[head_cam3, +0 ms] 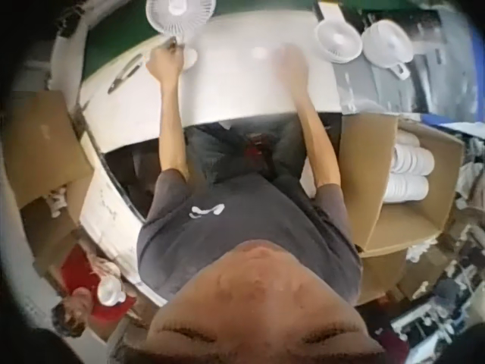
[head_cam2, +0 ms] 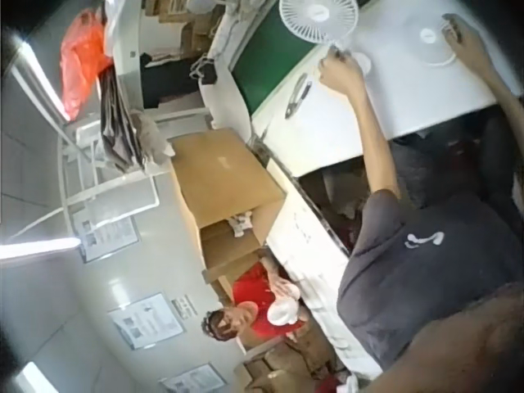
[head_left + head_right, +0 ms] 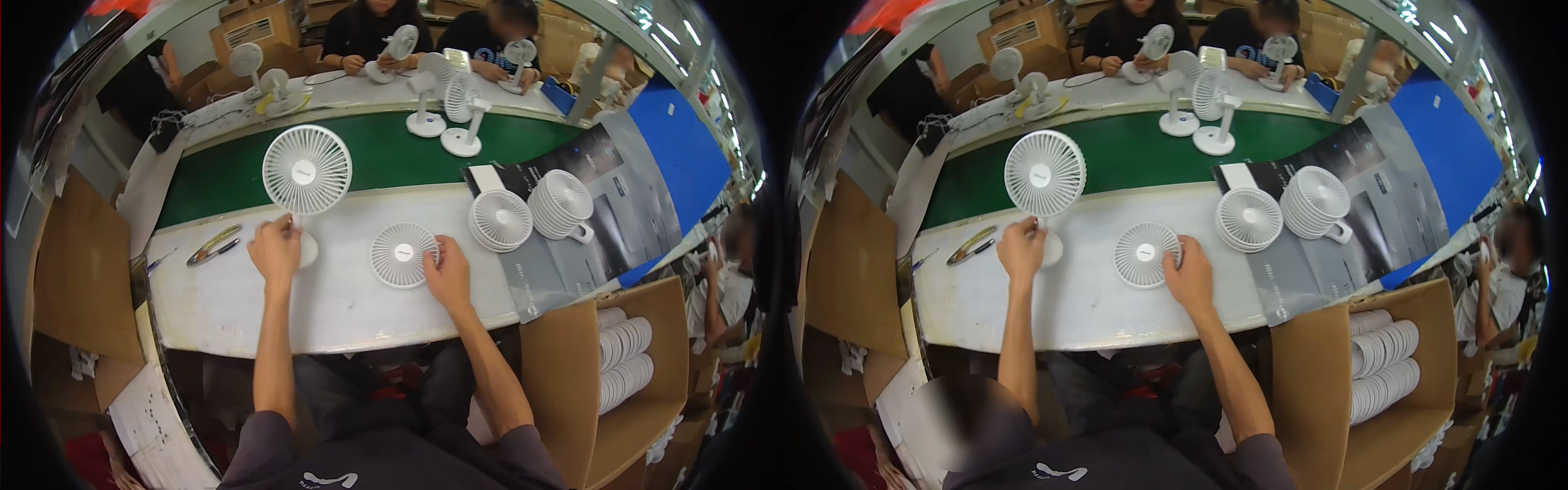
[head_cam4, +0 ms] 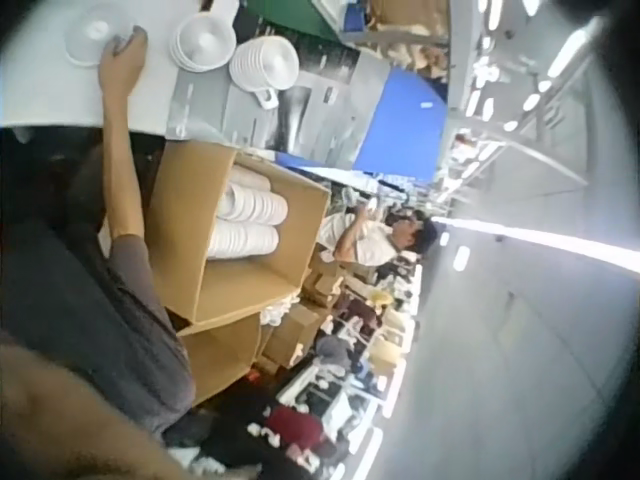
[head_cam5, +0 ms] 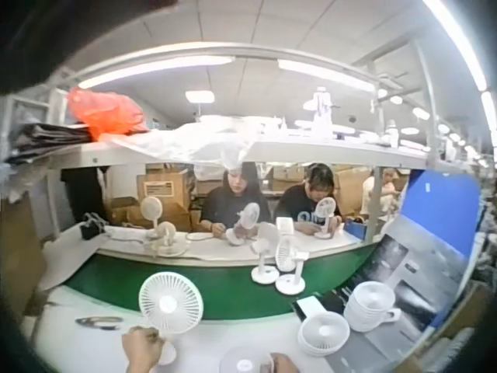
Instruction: Assembling and inspecting small electric desk fans on a manufacturing production line.
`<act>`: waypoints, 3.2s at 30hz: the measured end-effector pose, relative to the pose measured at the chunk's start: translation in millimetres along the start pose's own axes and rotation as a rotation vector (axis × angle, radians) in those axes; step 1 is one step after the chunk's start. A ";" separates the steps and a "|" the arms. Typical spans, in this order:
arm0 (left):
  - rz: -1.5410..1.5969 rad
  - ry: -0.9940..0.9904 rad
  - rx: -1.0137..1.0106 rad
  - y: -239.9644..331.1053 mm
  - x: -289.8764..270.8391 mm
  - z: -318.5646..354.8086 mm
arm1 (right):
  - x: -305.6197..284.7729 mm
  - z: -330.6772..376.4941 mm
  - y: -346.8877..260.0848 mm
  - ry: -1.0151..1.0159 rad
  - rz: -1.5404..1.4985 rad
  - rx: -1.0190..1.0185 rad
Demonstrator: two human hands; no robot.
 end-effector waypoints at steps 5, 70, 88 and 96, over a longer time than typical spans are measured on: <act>0.110 0.009 -0.147 -15.6 -9.2 43.6 | -0.1 0.7 -1.9 -0.010 -0.007 -0.007; 1.125 -0.664 0.072 63.8 -65.6 197.7 | -29.4 108.1 -154.3 -0.497 -0.658 0.063; -0.030 0.862 -0.581 -302.7 -336.4 277.3 | -14.9 47.0 -20.4 -0.064 0.385 -0.296; -0.412 1.073 -0.808 -419.7 -399.0 371.9 | -13.2 49.5 -18.8 -0.018 0.486 -0.335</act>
Point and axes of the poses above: each hand's wrist, its own z-axis away from the middle knuckle, its own x-axis out of the palm, y = z × x, the point moved 4 cm from there along -z, towards the middle knuckle, and after that the axes turned 11 degrees about x, right-handed, at the moved point
